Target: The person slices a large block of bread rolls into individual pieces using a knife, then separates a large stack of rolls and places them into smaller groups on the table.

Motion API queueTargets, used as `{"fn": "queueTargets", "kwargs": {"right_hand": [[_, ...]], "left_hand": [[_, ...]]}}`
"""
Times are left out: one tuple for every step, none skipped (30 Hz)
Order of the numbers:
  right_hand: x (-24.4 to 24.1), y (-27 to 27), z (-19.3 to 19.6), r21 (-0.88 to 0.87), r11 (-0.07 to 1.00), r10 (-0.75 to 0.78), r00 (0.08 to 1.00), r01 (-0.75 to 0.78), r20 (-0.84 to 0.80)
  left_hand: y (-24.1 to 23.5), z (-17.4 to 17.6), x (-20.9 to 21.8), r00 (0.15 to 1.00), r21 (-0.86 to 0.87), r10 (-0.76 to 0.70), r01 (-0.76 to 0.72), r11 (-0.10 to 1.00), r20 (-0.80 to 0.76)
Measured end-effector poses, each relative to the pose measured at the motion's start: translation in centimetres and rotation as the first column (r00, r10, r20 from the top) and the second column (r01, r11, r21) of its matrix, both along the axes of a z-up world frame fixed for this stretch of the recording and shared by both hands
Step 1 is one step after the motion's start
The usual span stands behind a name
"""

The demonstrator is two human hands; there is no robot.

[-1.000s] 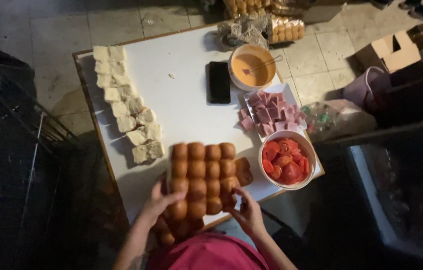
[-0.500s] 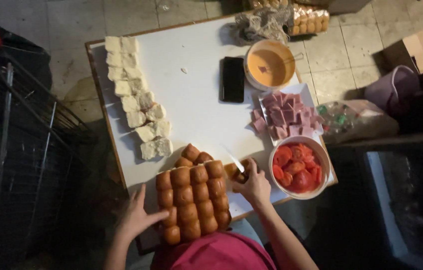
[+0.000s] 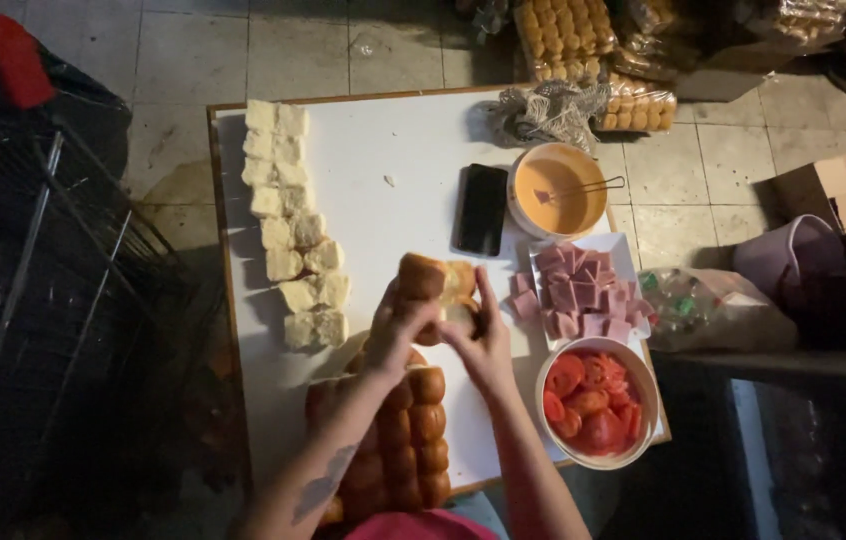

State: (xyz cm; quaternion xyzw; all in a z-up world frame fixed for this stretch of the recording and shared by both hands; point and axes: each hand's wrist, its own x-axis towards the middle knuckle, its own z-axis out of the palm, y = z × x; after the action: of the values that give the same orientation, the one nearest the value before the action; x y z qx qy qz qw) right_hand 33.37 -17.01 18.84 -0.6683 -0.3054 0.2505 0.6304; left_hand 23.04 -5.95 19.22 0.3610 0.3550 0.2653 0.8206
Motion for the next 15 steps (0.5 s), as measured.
{"fn": "queueTargets", "kwargs": {"right_hand": [[0.2, -0.4, -0.5, -0.001, 1.000, 0.001, 1.000, -0.001, -0.001], [0.3, -0.7, -1.1, -0.015, 1.000, -0.011, 0.980, 0.008, -0.200], [0.4, -0.9, -1.6, -0.028, 0.999, -0.024, 0.920, 0.014, -0.391], [0.5, -1.1, -0.7, -0.029, 0.999, -0.027, 0.919, 0.017, -0.392], [0.7, -1.3, 0.2, -0.315, 0.948, -0.079, 0.993, 0.048, -0.084], [1.0, -1.4, 1.0, -0.549, 0.820, -0.036, 0.971, 0.163, 0.235], [1.3, -1.9, -0.6, -0.548, 0.820, -0.041, 0.971, 0.167, 0.235], [1.5, -2.7, -2.3, -0.737, 0.657, 0.036, 0.970, 0.157, 0.239], [1.6, -3.4, -4.0, -0.880, 0.451, 0.111, 0.968, 0.151, 0.223], [1.8, -3.9, -4.6, -0.880, 0.450, 0.113, 0.968, 0.151, 0.223], [1.8, -4.4, -5.2, -0.835, 0.492, 0.098, 0.938, 0.246, 0.333], [1.9, -4.9, -5.9, -0.778, 0.534, 0.082, 0.895, 0.331, 0.438], [2.5, -3.6, -4.7, -0.778, 0.537, 0.089, 0.895, 0.326, 0.437], [2.9, -2.5, -3.4, -0.636, 0.742, -0.014, 0.954, 0.211, 0.300], [3.3, -1.4, -2.2, -0.428, 0.895, -0.076, 0.989, 0.125, 0.131]], "left_hand": [[0.1, -0.8, 0.0, 1.000, -0.001, 0.001, -0.001, 1.000, -0.001], [0.4, -1.6, 0.0, 0.998, -0.101, -0.065, 0.067, 0.993, 0.016], [0.7, -2.3, 0.0, 0.991, -0.199, -0.129, 0.134, 0.971, 0.038], [1.4, -2.3, -0.4, 0.991, -0.200, -0.132, 0.137, 0.970, 0.037], [2.1, -2.3, -0.8, 0.986, -0.115, -0.149, 0.140, 0.983, -0.071], [3.1, -2.2, -1.2, 0.972, -0.026, -0.156, 0.154, 0.988, -0.177], [3.8, -2.3, -1.5, 0.971, -0.025, -0.160, 0.158, 0.987, -0.178], [4.3, -2.4, -1.9, 0.907, 0.065, -0.257, 0.294, 0.954, -0.335], [4.9, -2.6, -2.3, 0.810, 0.131, -0.322, 0.434, 0.891, -0.490], [5.0, -1.6, -2.0, 0.810, 0.129, -0.322, 0.432, 0.892, -0.490], [5.1, -0.7, -1.7, 0.711, 0.152, -0.395, 0.572, 0.806, -0.581], [5.2, 0.2, -1.5, 0.598, 0.156, -0.441, 0.694, 0.703, -0.669], [5.1, 0.3, -0.8, 0.601, 0.156, -0.436, 0.688, 0.709, -0.670], [5.0, 0.3, -0.4, 0.529, 0.159, -0.475, 0.768, 0.620, -0.703], [4.9, 0.3, 0.1, 0.453, 0.156, -0.506, 0.838, 0.524, -0.734]]}}
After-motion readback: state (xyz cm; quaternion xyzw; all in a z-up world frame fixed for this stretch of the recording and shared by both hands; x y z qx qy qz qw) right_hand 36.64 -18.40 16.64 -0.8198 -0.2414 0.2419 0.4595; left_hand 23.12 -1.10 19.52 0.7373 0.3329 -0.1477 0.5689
